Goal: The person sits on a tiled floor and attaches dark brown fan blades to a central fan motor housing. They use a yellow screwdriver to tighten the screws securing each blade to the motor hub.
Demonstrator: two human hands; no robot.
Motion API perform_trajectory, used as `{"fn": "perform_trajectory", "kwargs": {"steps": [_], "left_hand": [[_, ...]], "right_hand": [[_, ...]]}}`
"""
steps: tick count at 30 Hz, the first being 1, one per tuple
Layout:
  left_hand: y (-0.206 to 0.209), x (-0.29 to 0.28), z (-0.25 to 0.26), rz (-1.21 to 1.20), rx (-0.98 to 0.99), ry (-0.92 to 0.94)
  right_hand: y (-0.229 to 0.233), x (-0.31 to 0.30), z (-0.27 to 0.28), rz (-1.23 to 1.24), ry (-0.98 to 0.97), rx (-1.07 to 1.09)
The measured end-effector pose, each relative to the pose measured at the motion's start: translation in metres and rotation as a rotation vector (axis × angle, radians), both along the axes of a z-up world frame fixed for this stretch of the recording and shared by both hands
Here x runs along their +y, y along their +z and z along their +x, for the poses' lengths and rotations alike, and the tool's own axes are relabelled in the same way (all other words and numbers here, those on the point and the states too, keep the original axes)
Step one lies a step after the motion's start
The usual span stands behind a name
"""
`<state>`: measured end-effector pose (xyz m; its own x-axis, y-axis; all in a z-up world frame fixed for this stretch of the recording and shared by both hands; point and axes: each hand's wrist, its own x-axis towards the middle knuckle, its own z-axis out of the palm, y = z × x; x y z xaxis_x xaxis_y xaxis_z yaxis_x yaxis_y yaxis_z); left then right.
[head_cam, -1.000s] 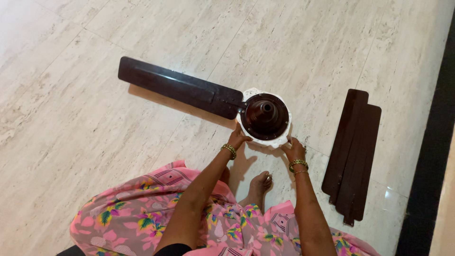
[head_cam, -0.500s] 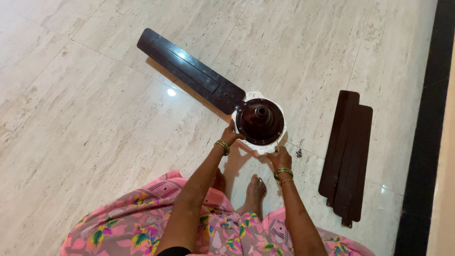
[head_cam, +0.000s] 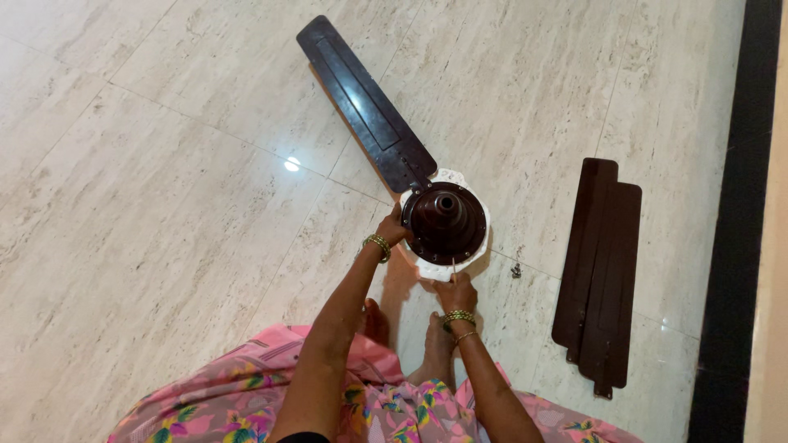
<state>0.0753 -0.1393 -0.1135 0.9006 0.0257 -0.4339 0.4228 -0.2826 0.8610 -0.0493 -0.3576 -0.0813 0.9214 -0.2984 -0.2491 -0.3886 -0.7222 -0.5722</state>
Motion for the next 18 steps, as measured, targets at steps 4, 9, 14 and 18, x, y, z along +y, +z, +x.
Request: {"fn": "perform_trajectory", "kwargs": {"steps": [4, 9, 14, 18], "left_hand": [[0.001, 0.0, 0.008, -0.13, -0.148, 0.004], [-0.003, -0.002, 0.008, 0.079, -0.298, -0.013], [0.009, -0.016, -0.034, 0.416, -0.305, -0.037], [0.044, -0.035, -0.054, 0.671, -0.281, -0.123]], "right_hand": [[-0.001, 0.02, -0.014, 0.219, -0.096, 0.116], [0.003, -0.014, 0.007, 0.228, 0.187, 0.117], [0.011, -0.071, 0.053, 0.151, -0.022, -0.039], [0.004, -0.082, 0.103, 0.064, 0.063, -0.264]]}}
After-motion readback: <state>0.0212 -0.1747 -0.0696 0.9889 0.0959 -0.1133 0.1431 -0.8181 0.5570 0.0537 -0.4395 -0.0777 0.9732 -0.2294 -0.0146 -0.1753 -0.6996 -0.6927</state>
